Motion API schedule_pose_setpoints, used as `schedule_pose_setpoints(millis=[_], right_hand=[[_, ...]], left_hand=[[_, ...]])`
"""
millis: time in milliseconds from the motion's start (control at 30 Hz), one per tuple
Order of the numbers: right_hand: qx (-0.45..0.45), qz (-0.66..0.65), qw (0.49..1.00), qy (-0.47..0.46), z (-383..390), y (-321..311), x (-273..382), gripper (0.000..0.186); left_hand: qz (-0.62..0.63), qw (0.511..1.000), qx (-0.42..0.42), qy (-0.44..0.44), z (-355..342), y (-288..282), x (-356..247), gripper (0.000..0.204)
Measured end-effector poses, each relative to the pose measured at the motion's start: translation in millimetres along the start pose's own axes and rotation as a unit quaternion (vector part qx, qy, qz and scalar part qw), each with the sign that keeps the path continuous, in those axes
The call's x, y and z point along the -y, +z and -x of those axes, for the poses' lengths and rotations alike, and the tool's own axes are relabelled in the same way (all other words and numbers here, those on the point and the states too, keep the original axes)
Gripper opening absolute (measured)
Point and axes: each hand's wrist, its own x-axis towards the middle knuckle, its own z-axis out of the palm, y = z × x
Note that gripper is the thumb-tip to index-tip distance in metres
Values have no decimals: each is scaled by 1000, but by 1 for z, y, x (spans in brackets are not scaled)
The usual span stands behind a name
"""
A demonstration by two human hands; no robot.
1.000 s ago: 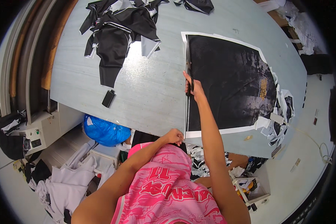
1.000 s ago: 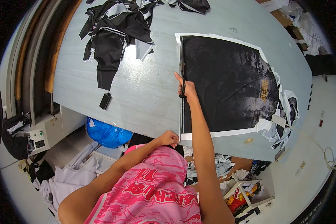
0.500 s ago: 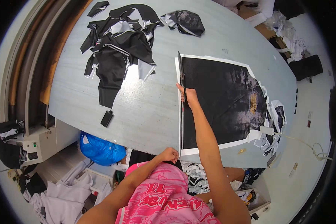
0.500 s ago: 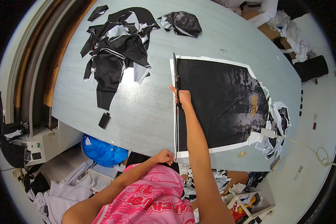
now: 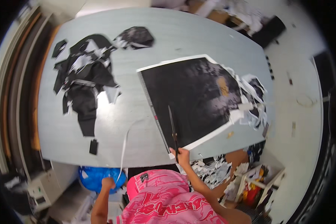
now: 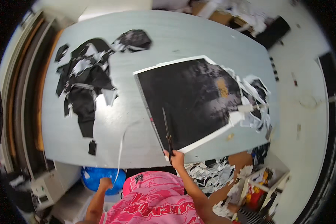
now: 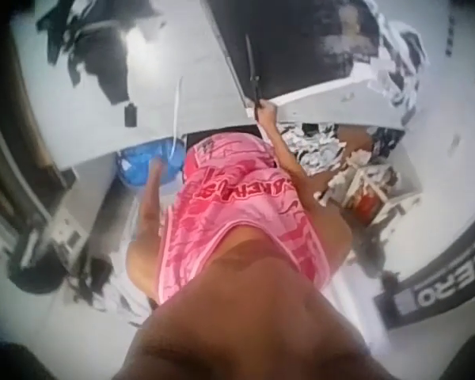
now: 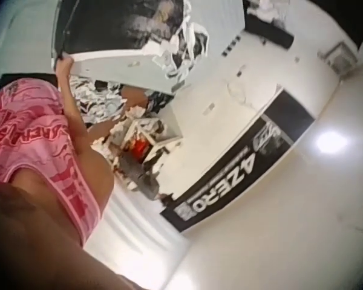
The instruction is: The person is cutting out printed garment patterns from a sheet using scissors.
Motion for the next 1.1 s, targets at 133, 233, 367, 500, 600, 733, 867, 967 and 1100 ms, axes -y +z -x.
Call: schedule_pose_setpoints(millis=[133,233,367,500,600,733,867,967,1100], right_hand=[[-46,3,998,46,52,-28,-41,59],[-88,-44,990,102,87,-44,-44,57],[-105,-61,983,135,116,-46,-57,58],[-140,-31,980,139,153,-58,-81,59],[-168,-53,971,165,179,-67,-105,54],[-166,65,967,182,213,-77,-138,62],[-158,23,956,244,233,-105,-124,61],[-180,-58,942,277,237,-139,-115,56],[-176,-95,938,282,240,-114,-164,52]], left_hand=[[114,983,108,96,-39,-106,-16,28],[161,926,-313,136,-71,-236,-116,30],[137,803,-536,223,-90,-328,-240,84],[52,841,-474,254,-95,-304,-278,112],[34,846,-477,234,-89,-275,-252,114],[-18,864,-455,214,-64,-250,-188,118],[-52,916,-363,160,-20,-257,-126,117],[-59,923,-372,77,-1,-265,-84,105],[-20,925,-372,-67,5,-274,-68,79]])
